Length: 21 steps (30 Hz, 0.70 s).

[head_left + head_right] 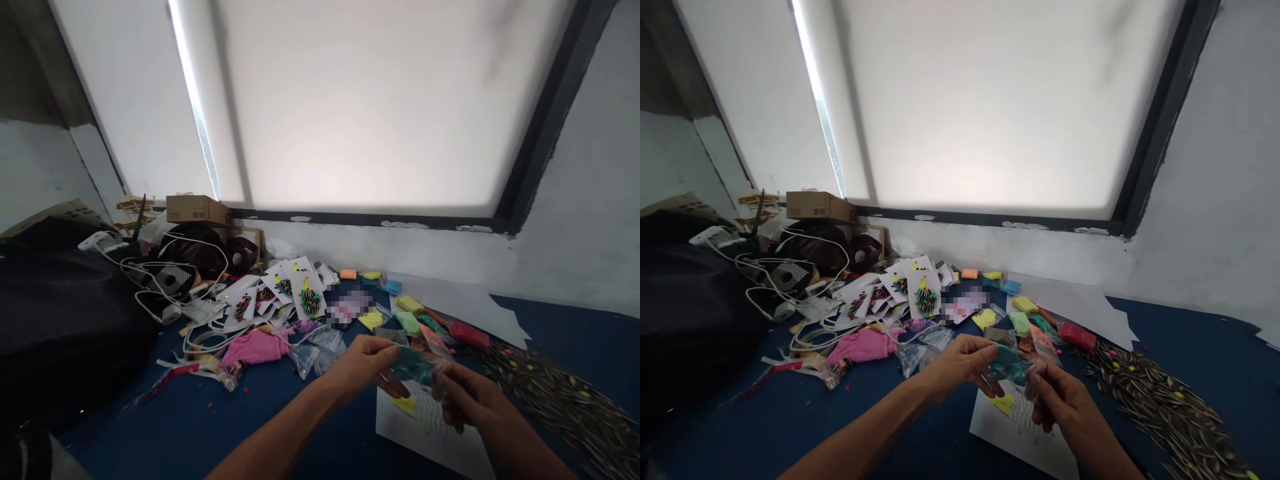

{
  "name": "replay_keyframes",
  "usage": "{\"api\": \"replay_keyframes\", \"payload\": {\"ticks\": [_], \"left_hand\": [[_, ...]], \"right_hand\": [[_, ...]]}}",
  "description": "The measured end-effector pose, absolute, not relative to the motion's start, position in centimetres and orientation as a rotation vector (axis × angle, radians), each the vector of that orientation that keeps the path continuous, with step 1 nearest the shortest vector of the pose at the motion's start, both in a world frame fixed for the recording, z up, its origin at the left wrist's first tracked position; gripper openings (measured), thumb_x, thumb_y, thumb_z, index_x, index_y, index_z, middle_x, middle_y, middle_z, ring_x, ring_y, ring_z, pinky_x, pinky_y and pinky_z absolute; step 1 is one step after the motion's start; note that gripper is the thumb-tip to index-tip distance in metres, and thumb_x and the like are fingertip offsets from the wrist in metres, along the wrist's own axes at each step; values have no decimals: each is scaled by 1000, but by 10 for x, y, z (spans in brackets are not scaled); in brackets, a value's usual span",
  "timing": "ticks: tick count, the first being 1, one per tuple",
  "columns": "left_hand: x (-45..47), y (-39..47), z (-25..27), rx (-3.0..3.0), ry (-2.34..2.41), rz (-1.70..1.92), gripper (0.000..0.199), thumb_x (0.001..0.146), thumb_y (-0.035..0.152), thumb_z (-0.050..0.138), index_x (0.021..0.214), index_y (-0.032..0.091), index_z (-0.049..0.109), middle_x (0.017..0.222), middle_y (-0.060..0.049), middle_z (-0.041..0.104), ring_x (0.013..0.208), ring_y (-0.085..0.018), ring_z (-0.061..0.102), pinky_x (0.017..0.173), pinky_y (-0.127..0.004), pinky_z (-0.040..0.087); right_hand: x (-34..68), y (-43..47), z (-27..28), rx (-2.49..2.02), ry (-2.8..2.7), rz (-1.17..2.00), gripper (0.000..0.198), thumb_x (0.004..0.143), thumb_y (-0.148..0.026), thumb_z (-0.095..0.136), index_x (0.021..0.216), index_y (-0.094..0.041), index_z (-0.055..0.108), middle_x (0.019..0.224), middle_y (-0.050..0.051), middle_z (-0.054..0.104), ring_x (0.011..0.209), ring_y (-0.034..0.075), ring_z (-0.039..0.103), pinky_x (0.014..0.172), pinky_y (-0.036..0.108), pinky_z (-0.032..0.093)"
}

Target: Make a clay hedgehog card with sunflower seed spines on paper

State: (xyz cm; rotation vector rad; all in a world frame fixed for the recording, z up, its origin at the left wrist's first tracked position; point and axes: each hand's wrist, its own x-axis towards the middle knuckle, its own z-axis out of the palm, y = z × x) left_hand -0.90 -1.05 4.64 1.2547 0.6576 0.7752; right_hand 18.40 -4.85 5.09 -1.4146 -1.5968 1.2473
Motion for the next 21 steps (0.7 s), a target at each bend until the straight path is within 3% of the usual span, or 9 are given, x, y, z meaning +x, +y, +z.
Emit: {"api": "replay_keyframes", "payload": {"ticks": [9,14,21], "left_hand": [[-8,-7,46,1242,797,904,55,56,65,70,65,14,51,53,1,54,46,-10,52,48,-24,43],[-10,-9,50,1385,817,923,48,67,61,63,60,16,49,52,1,51,48,-10,49,48,-22,41],[-8,-9,46,1518,918,949,27,79,36,56,62,15,52,52,2,48,49,-9,47,49,-21,39]], "right_hand": [[183,-49,48,-1386,-1599,1227,52,70,-73,55,69,-21,57,60,-2,51,50,13,50,49,27,43],[184,-51,45,-1377,-1612,1244,50,74,-70,53,69,-21,57,61,-2,51,50,12,50,50,26,43],[185,-51,42,-1362,-1618,1225,46,75,-67,56,74,-21,59,61,-2,54,51,13,52,50,26,43]]}}
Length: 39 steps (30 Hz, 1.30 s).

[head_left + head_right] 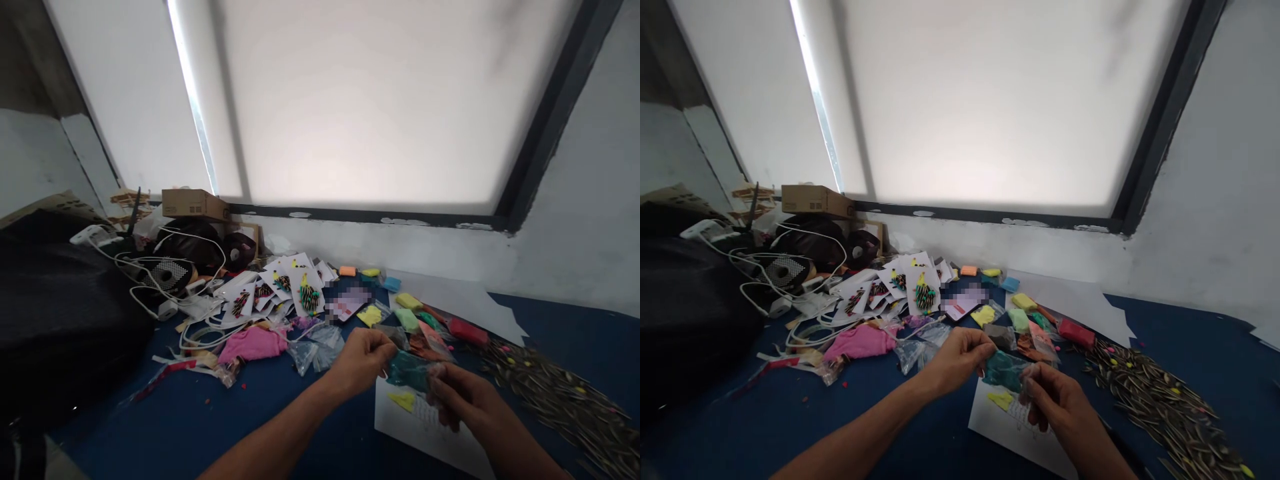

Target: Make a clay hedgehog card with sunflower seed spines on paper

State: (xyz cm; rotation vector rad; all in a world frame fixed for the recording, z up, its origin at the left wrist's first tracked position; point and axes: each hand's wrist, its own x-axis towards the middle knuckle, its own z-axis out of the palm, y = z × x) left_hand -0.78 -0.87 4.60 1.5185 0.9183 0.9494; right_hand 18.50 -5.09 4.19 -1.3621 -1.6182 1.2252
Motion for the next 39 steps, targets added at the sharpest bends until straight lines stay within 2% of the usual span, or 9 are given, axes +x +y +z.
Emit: {"api": "replay_keyframes", "payload": {"ticks": [4,8,11,14,18,26,32,35,39], "left_hand": [[-6,-8,43,1454,922,1054,23,75,31,61,62,14,52,53,3,47,48,-7,43,47,-19,34],[-6,-9,46,1420,882,1111,31,71,37,68,60,15,48,49,5,44,46,-6,39,45,-18,29],[-5,-12,49,1366,823,1084,42,70,51,68,64,15,48,49,5,45,44,-7,44,44,-18,33],[-6,-12,51,1309,721,942,53,72,66,59,78,14,52,63,0,55,48,-12,58,43,-20,40],[-8,-11,50,1322,710,787,59,70,70,58,81,12,54,75,-6,61,50,-12,61,45,-21,44],[-10,-11,48,1378,764,779,52,73,65,56,71,13,53,65,-2,58,46,-9,56,43,-19,39],[-7,-12,47,1512,864,914,31,81,41,54,65,15,48,50,4,46,42,-7,45,43,-19,36],[-7,-12,46,1515,859,920,25,79,35,55,65,15,48,53,3,50,46,-8,49,44,-19,36],[-6,-9,46,1466,796,851,31,75,43,60,73,14,54,62,-1,58,51,-11,58,47,-21,40]], "right_hand": [[183,-51,36,-1314,-1593,1225,46,74,-67,57,79,-21,59,63,-2,56,48,12,49,47,25,40],[176,-54,34,-1309,-1524,1204,43,73,-63,60,76,-21,59,62,-2,58,46,11,47,45,24,37],[176,-55,36,-1319,-1514,1182,42,74,-63,60,74,-21,58,61,-2,57,47,11,47,46,24,37],[181,-53,41,-1389,-1534,1091,44,75,-65,56,71,-21,58,56,-2,53,47,12,47,48,25,38],[187,-50,51,-1473,-1538,989,46,71,-67,57,69,-21,60,51,-2,51,48,14,48,48,27,39],[183,-51,58,-1531,-1522,999,45,66,-67,57,68,-22,60,48,-2,50,46,15,47,47,28,39],[188,-48,40,-1433,-1535,983,39,74,-61,56,65,-23,58,47,-4,44,44,12,43,46,26,37],[188,-48,42,-1461,-1519,985,38,72,-61,57,67,-23,59,48,-4,46,44,13,44,46,26,38],[187,-48,46,-1479,-1510,1024,40,69,-63,59,67,-23,57,48,-3,47,44,14,45,45,27,39]]}}
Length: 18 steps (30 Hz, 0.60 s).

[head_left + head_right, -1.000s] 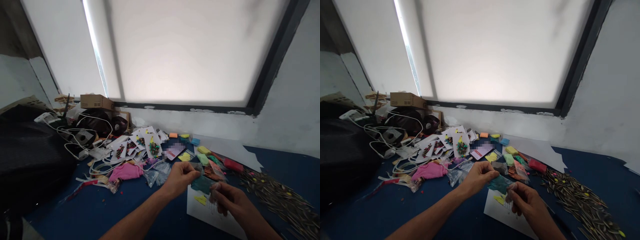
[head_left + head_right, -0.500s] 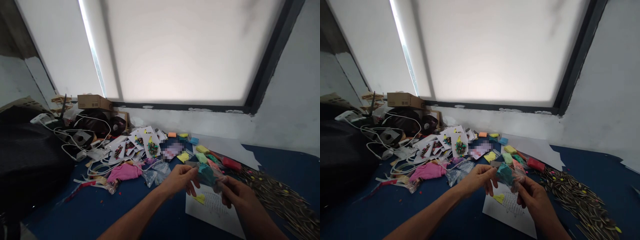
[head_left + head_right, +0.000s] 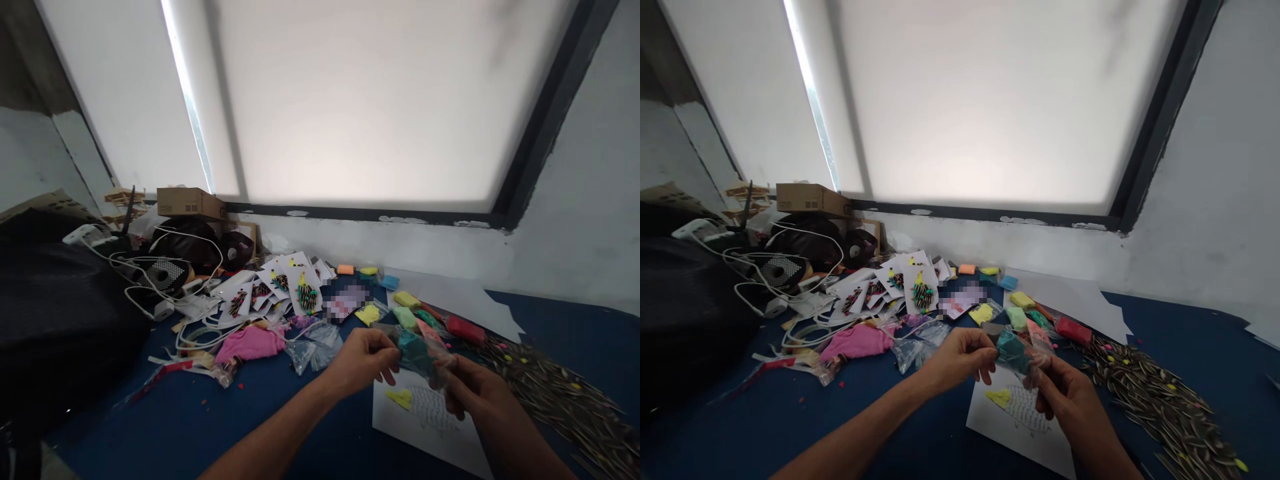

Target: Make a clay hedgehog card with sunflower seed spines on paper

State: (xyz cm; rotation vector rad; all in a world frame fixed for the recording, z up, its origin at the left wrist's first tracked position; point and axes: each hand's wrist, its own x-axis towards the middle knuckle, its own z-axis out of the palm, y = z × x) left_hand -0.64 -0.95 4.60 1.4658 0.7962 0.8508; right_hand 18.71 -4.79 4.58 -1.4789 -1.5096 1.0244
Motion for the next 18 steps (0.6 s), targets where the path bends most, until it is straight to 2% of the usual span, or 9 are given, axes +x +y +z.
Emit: {"api": "replay_keyframes", "payload": {"ticks": [4,7,12,18], "left_hand": [[-6,-8,46,1353,777,848,45,70,58,61,72,14,52,52,1,54,48,-13,59,46,-22,42],[-5,-9,46,1305,774,879,50,65,61,65,71,13,53,49,0,55,47,-13,58,47,-21,43],[-4,-11,45,1266,796,944,52,61,63,68,70,14,51,53,0,57,45,-11,57,42,-19,38],[-2,-10,40,1325,870,998,41,67,53,66,64,16,48,46,2,53,40,-10,52,39,-18,34]], "right_hand": [[189,-47,37,-1435,-1518,1050,39,74,-61,57,77,-22,60,59,-1,57,46,13,48,46,26,40],[189,-47,33,-1432,-1499,1061,42,76,-61,57,87,-21,62,69,2,62,48,13,50,46,26,41],[186,-50,34,-1399,-1504,1044,41,76,-62,57,78,-21,62,64,0,59,48,12,49,46,26,40],[187,-50,34,-1414,-1536,1052,39,77,-60,57,74,-21,62,62,0,57,48,12,49,47,25,41]]}}
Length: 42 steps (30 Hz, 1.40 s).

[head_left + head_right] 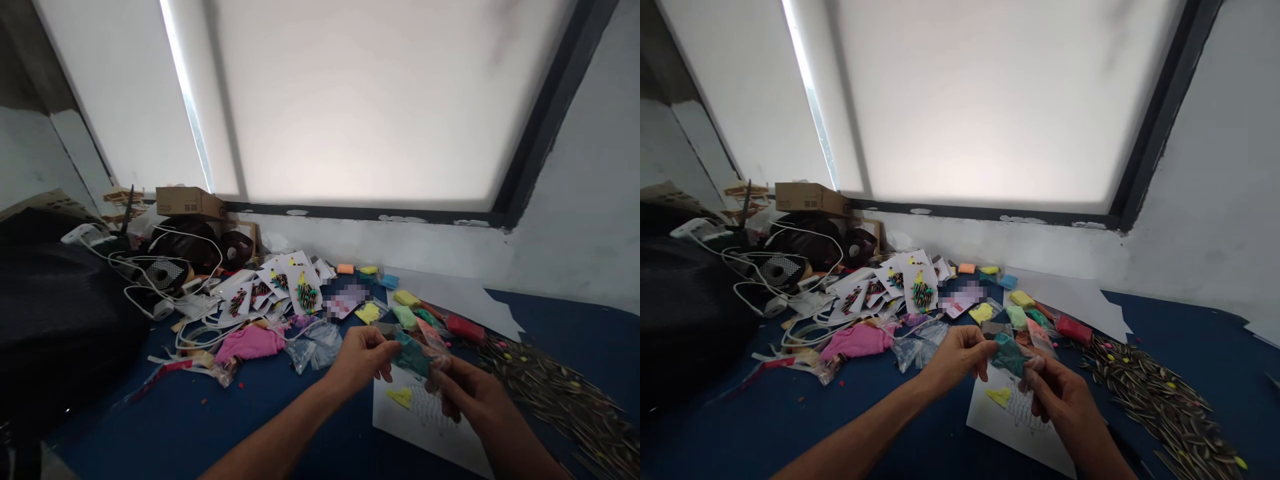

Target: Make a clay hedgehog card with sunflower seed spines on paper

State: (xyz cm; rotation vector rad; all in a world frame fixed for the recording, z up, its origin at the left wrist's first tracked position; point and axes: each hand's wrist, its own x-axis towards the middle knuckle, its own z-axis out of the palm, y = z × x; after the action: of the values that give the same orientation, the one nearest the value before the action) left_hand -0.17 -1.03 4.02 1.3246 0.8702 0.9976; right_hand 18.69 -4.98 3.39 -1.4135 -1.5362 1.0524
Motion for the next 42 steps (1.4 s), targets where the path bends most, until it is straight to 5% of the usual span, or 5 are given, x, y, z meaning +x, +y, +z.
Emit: {"api": "replay_keyframes", "payload": {"ticks": [9,19,31,42], "left_hand": [[-2,-11,39,1429,801,960,29,79,43,54,73,16,47,44,4,50,40,-8,49,44,-18,37],[-3,-10,45,1290,820,957,39,65,50,66,72,15,51,50,3,52,43,-10,53,42,-19,38],[0,-9,41,1346,835,1067,12,71,26,57,68,16,50,48,6,45,35,-8,47,35,-18,31],[-2,-12,42,1358,799,977,42,74,57,58,71,17,46,45,6,46,39,-11,53,40,-18,34]], "right_hand": [[188,-48,32,-1402,-1512,1055,45,77,-65,54,66,-21,59,54,-3,48,46,12,45,46,25,40],[187,-50,36,-1409,-1525,1062,44,76,-64,56,77,-20,61,67,1,60,49,13,49,47,26,41],[177,-58,42,-1391,-1486,1071,43,76,-63,56,69,-21,62,55,-3,50,48,12,46,48,24,38],[176,-57,52,-1457,-1562,1129,52,77,-73,45,68,-23,56,49,-2,52,48,14,46,49,27,39]]}}
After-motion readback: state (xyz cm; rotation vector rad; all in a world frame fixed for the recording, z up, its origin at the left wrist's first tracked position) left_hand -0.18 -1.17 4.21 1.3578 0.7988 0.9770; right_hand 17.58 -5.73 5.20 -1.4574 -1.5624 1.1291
